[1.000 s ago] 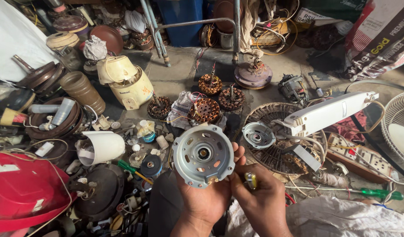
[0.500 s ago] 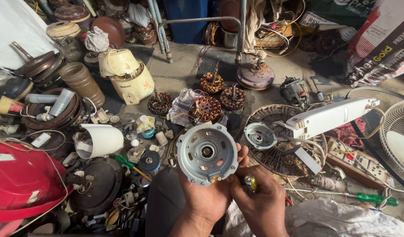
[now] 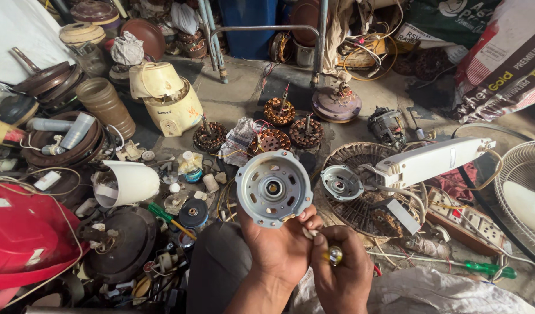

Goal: The person sits on the floor of a cluttered repair workshop servicing an electric fan motor. They hold the motor end-bell housing, apply lubricant from a bottle into the bearing area, then use a screwdriver and pliers to work on the housing and reassemble the fan motor parts.

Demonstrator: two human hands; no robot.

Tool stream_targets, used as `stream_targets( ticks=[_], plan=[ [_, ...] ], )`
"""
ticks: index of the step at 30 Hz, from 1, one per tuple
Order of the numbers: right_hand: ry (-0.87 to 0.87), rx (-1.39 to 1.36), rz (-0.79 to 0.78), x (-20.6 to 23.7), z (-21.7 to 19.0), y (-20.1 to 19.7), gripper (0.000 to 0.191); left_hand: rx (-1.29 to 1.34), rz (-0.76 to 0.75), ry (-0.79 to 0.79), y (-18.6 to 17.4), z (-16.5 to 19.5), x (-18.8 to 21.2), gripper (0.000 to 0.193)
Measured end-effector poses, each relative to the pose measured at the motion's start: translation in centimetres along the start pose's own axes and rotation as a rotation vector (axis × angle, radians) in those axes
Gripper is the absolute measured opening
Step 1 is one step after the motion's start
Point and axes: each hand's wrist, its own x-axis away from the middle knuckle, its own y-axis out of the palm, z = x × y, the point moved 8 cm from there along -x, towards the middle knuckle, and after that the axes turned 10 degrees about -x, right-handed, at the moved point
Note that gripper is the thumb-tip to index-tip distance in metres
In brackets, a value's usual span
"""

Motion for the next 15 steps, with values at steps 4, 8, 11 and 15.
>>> stream_targets(
  ticks=[4,8,11,15],
  plan=[
    [-0.172,-0.306,0.062,-0.8,-2.3,-1.3,0.005,-0.129,-0.083,0.089,0.6,0.6,-0.2,0.069],
    [-0.216,-0.222,-0.025,-3.4,-5.6,-2.0,0.006,-0.31,0.106,0.142,-1.6,0.2,-0.5,0.066],
    [-0.309,0.119,-0.137,-5.1,-8.3,-1.0,0.01,-0.361,-0.058,0.215,-1.2,-0.9,-0.4,0.067],
    [-0.267,0.253,-0.155,-5.9,-9.4,0.3,0.013,-0.43,0.011,0.067,-3.3,-3.0,-0.5,0.066]
  ],
)
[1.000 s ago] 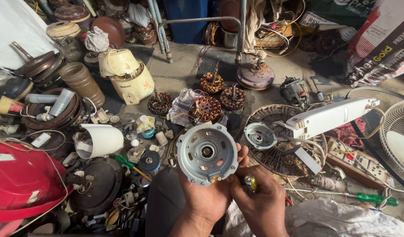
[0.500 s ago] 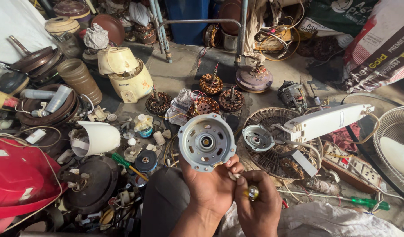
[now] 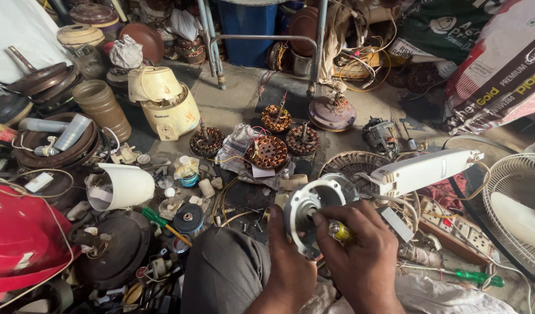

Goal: The person sits on the floor of a cluttered repair workshop servicing an electric fan motor. They hold the motor end-bell housing, apply lubricant from a bottle into the bearing area, then use a screwdriver and pliers to work on the housing and reassemble the fan motor parts.

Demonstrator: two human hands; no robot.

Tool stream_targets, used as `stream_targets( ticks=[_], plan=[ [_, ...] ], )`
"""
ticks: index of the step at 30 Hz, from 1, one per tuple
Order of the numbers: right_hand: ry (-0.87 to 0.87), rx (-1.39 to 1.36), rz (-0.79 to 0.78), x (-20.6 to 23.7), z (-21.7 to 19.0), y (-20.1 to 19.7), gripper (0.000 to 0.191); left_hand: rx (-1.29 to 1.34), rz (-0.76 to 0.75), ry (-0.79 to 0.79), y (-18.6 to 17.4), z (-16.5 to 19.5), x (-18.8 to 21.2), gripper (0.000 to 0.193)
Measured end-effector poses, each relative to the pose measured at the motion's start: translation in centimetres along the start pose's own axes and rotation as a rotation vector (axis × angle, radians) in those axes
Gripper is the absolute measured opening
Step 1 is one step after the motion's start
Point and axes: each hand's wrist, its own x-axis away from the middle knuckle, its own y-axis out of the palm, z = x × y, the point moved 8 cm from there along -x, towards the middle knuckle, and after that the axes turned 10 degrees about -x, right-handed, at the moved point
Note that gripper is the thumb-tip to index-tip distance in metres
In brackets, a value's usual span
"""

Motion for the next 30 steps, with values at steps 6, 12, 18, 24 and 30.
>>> stream_targets(
  ticks=[6,12,18,24,30],
  plan=[
    [0.178,0.036,0.011,0.0,0.8,0.2,0.017,0.074,-0.015,-0.036,-0.5,-1.6,0.1,0.069],
    [0.573,-0.065,-0.066,0.8,4.8,0.8,0.02,0.075,-0.074,0.0,-0.3,-1.7,-0.2,0.062],
    [0.467,-0.208,0.052,1.9,6.7,-1.8,0.035,0.197,0.056,-0.185,-0.1,-1.6,0.1,0.06],
    [0.06,-0.334,0.218,3.9,5.9,-6.1,0.042,0.22,0.016,-0.22,0.8,-0.3,0.8,0.061],
    [-0.157,-0.118,-0.019,4.7,2.6,-2.8,0.023,0.188,0.065,-0.212,0.3,-0.7,1.0,0.064]
  ],
)
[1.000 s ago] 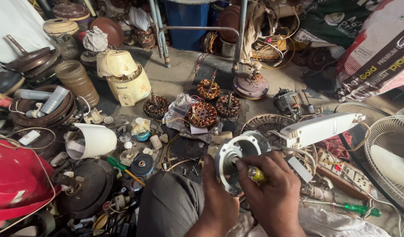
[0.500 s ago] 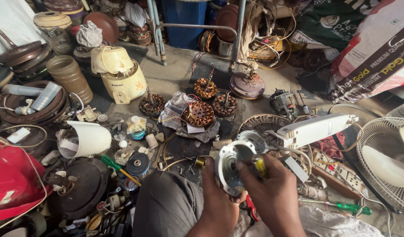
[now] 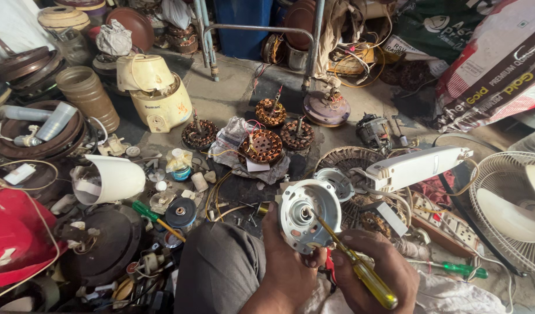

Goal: The person sits on the floor of a cluttered repair workshop servicing an electric fan motor. They hold the motor end-bell housing, apply lubricant from a bottle into the bearing area, then use a screwdriver and pliers to work on the housing and reassemble the fan motor parts.

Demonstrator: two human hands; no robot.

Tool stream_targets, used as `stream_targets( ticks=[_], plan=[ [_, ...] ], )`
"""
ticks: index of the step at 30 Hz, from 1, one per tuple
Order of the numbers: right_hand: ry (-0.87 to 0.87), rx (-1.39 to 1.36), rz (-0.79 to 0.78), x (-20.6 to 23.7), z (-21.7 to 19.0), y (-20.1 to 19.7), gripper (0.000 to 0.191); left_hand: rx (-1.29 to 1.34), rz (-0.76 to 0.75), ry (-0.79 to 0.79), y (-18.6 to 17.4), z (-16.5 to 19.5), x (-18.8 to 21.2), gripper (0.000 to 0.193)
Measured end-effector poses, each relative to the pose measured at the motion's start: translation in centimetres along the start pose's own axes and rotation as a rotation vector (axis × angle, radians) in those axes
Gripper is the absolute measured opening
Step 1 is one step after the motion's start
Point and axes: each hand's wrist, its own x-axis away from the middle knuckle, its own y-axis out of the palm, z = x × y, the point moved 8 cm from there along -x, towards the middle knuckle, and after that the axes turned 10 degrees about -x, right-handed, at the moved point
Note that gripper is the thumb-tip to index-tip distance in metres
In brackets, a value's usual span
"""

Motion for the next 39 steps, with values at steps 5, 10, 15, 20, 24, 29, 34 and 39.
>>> stream_targets(
  ticks=[5,10,15,20,24,29,34,39],
  plan=[
    [-0.063,0.016,-0.016,-0.7,-1.7,1.0,0.026,0.035,0.003,-0.052,-0.7,-0.5,-0.5,0.068],
    [-0.122,0.053,-0.072,-1.5,-2.5,1.5,0.026,-0.035,-0.02,0.036,-1.2,-0.5,-0.6,0.063],
    [-0.264,0.135,-0.293,-1.4,-3.7,3.4,0.03,-0.135,-0.022,0.09,-1.9,0.2,-0.8,0.061],
    [-0.095,0.069,-0.148,-1.0,-2.5,2.6,0.026,-0.079,0.04,-0.007,-2.5,-0.4,-0.8,0.064],
    [-0.046,-0.077,-0.1,-0.1,-1.9,1.4,0.032,-0.255,-0.12,0.089,-0.8,0.4,-0.3,0.06],
    [-0.036,-0.059,-0.056,0.1,-1.0,1.2,0.033,-0.096,0.006,-0.045,-1.3,-0.2,-0.3,0.069],
    [-0.083,0.007,-0.079,-0.2,-1.1,1.4,0.036,-0.118,0.034,-0.031,-1.6,-0.2,-0.4,0.068],
    [-0.127,0.05,-0.111,-0.7,-1.5,1.4,0.032,-0.158,-0.022,-0.06,-1.7,-0.6,-0.4,0.068]
  ],
)
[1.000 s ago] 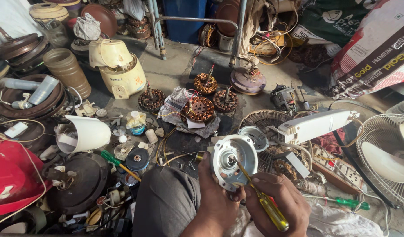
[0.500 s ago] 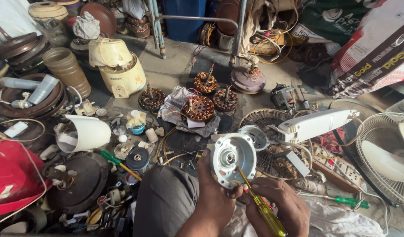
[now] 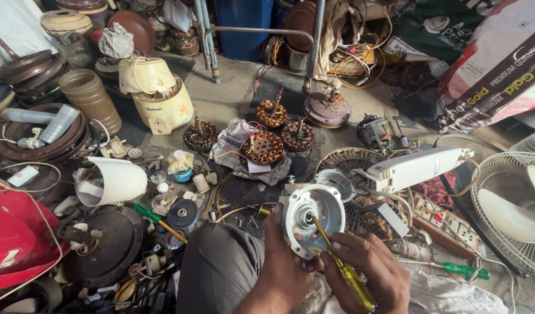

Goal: The person sits on the floor of a cluttered repair workshop servicing an electric fan motor. They hold the motor end-bell housing, apply lubricant from a bottle into the bearing area, then use a screwdriver and pliers to work on the housing and reassemble the fan motor parts.

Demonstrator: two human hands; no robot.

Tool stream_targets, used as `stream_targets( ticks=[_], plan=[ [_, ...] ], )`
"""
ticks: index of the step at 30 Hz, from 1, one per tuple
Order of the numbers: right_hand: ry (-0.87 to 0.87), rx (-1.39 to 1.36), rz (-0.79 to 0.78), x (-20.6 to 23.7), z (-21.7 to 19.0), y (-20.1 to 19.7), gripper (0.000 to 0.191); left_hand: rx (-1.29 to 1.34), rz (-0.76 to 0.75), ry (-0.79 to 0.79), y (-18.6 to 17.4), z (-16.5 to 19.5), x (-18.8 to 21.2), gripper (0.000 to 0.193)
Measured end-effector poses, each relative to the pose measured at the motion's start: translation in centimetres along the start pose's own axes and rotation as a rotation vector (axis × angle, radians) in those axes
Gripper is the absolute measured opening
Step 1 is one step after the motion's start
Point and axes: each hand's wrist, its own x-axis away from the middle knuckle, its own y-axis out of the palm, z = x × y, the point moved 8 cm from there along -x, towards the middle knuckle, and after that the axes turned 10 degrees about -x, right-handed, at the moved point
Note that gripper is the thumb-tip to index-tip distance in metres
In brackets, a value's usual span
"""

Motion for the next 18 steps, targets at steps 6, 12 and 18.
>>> stream_targets(
  ticks=[6,12,18],
  plan=[
    [-0.079,0.067,0.002,-0.7,-1.1,0.3,0.033,-0.068,-0.108,0.13,1.2,1.0,0.0,0.064],
    [0.024,0.002,0.141,0.3,-1.3,-0.4,0.028,-0.11,-0.09,0.098,1.1,0.2,-0.3,0.06],
    [-0.011,0.047,0.084,-0.1,-1.3,-0.2,0.028,-0.011,-0.135,0.096,0.5,-0.4,-0.7,0.063]
  ],
)
